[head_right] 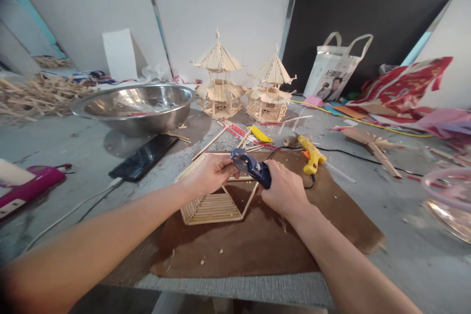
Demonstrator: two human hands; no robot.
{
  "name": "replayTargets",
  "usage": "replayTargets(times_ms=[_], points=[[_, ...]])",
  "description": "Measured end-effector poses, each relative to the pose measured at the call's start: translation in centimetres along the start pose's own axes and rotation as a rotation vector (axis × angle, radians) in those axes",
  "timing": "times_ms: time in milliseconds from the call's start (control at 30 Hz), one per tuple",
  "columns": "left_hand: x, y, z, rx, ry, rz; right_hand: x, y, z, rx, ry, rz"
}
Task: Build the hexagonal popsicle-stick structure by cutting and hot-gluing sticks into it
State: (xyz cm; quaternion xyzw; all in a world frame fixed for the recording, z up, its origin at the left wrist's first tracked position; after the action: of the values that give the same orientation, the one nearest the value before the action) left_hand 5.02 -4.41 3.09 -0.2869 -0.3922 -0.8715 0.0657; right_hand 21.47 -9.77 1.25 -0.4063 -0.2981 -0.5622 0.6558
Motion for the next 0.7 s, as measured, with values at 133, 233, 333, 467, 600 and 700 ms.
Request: replayTargets(times_ms=[133, 233, 333, 467, 600, 700], points=[[0.00, 0.13, 0.03, 0.021, -0.009, 0.000, 0.07, 0.00, 0.05, -0.008, -0.016, -0.029], [-0.12, -0.04, 0.03, 0.024, -0.011, -0.012, 0.02, 0.01, 0.08, -0.011, -0.027, -0.056], [-0.24, -0.26, 0.02, 0.033, -0.008, -0.016, -0.06, 0.01, 0.09, -0.012, -0.033, -0.073], [-0.23, -0.26, 0.05, 0.039, -0.001, -0.002, -0.01, -0.05, 0.16, -0.022, -0.043, -0.092], [-0.18, -0.25, 0.09, 0.054, -0.008, 0.007, 0.01, -0.05, 0.25, -0.023, -0.049, -0.110], [-0.26, -0.39, 0.10, 0.072, -0.014, 0.012, -0.12, -0.04, 0.26, -0.025, -0.048, -0.125]])
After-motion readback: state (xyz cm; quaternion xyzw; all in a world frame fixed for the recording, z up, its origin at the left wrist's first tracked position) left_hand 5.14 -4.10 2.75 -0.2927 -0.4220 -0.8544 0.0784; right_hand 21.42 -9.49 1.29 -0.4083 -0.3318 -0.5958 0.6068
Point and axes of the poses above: each hand's wrist, its own z-axis towards the middle knuckle, its own x-axis out of the back of the hand, y = z × x, the point moved 1 cm from there along z, towards the middle knuckle, and after that the axes turned 15 degrees about y, right-handed, at the moved point
